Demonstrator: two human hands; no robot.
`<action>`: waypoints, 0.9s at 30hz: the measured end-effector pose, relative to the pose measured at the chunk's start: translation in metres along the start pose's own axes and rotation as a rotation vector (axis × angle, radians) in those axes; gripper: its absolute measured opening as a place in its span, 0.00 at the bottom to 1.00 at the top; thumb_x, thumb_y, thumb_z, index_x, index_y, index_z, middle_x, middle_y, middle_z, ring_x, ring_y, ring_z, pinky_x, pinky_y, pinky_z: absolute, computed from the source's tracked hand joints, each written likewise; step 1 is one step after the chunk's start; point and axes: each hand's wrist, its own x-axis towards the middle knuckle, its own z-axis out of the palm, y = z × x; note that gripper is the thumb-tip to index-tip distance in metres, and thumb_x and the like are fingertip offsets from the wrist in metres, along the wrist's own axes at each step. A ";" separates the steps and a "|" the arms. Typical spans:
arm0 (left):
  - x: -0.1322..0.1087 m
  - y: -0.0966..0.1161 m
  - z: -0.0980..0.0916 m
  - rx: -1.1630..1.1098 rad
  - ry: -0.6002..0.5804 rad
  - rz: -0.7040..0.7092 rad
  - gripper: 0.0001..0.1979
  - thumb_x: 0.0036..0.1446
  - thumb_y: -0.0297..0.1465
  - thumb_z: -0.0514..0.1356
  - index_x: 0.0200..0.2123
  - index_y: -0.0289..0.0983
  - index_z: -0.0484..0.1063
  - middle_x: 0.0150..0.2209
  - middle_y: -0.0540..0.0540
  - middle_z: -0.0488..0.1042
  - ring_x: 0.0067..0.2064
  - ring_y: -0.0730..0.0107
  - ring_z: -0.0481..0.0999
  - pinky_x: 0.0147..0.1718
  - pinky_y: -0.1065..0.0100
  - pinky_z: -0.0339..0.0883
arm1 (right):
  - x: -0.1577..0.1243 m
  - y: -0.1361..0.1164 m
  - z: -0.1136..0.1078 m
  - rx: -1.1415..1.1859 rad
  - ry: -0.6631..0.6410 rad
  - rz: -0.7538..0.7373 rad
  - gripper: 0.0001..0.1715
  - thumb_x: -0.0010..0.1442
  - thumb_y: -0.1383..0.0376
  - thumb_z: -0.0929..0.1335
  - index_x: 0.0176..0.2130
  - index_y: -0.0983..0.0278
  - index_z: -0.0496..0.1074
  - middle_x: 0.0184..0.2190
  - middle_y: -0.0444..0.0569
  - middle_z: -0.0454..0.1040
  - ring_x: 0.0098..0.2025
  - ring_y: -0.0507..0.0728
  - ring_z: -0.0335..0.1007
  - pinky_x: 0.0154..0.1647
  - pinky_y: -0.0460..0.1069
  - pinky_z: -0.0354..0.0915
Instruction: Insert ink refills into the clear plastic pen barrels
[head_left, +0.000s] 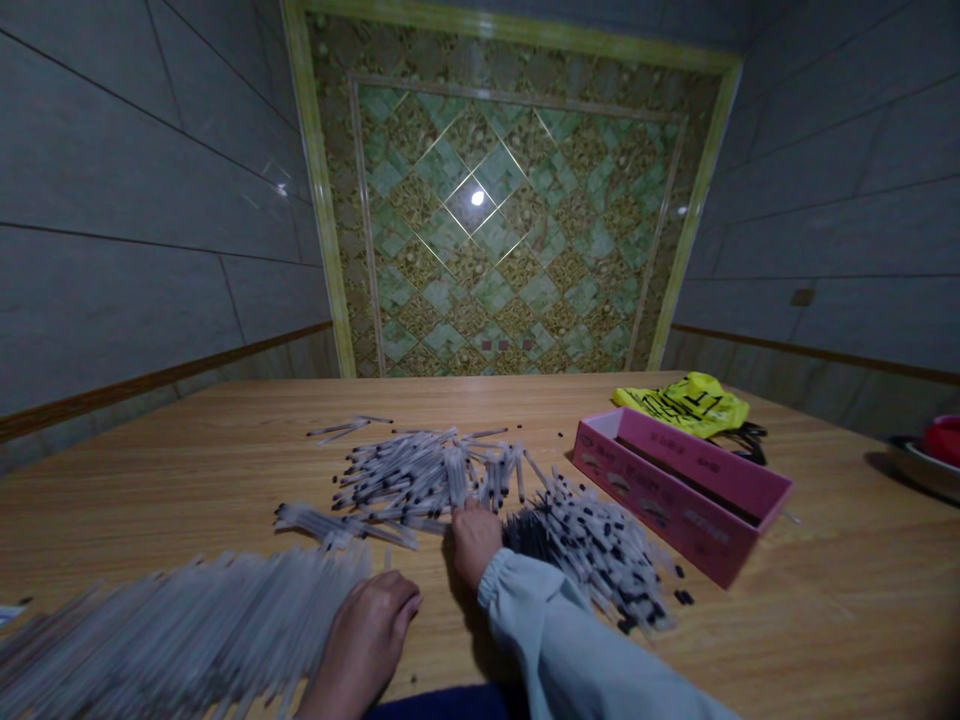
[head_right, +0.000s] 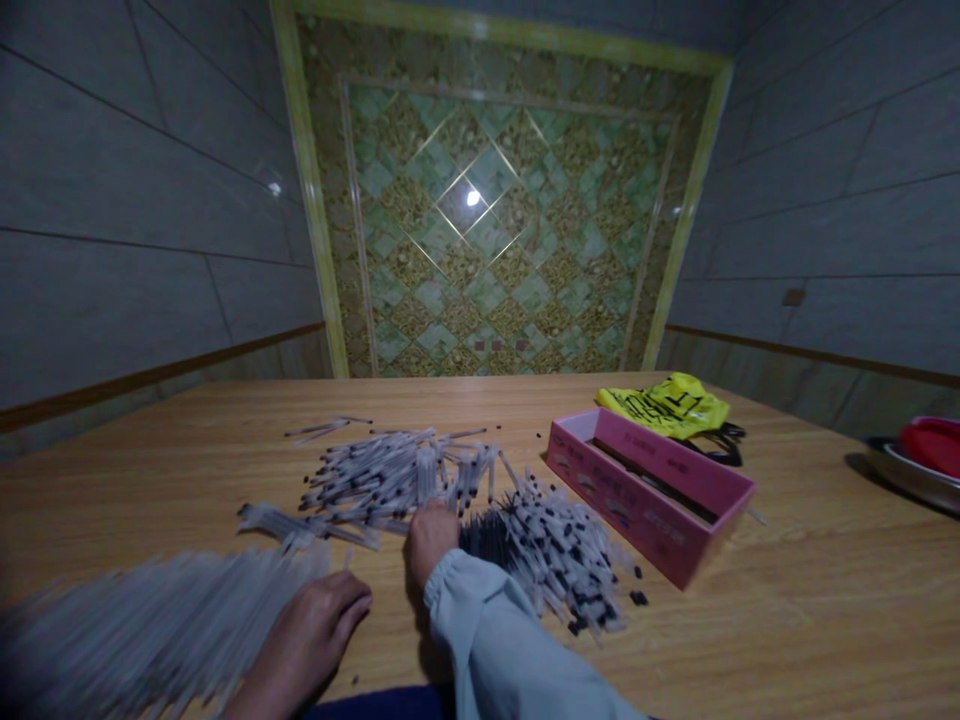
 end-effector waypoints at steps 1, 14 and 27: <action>0.000 0.001 0.001 -0.008 -0.004 0.008 0.13 0.57 0.29 0.49 0.29 0.39 0.73 0.30 0.45 0.73 0.35 0.66 0.72 0.36 0.68 0.58 | -0.001 0.000 0.000 0.007 0.004 -0.014 0.15 0.48 0.76 0.65 0.37 0.72 0.72 0.40 0.62 0.71 0.42 0.63 0.69 0.35 0.50 0.63; 0.000 0.003 0.000 -0.003 -0.020 0.026 0.12 0.56 0.28 0.49 0.27 0.39 0.71 0.30 0.45 0.73 0.36 0.65 0.71 0.36 0.67 0.58 | -0.050 0.029 -0.015 0.407 0.005 0.034 0.08 0.54 0.65 0.61 0.31 0.66 0.68 0.28 0.51 0.74 0.32 0.55 0.71 0.30 0.46 0.61; -0.001 -0.007 -0.004 0.112 -0.004 -0.069 0.14 0.57 0.30 0.48 0.28 0.39 0.73 0.30 0.45 0.73 0.36 0.64 0.72 0.36 0.66 0.59 | -0.099 0.028 0.039 1.589 -0.169 0.244 0.19 0.45 0.53 0.67 0.26 0.65 0.60 0.13 0.43 0.69 0.09 0.46 0.55 0.09 0.41 0.46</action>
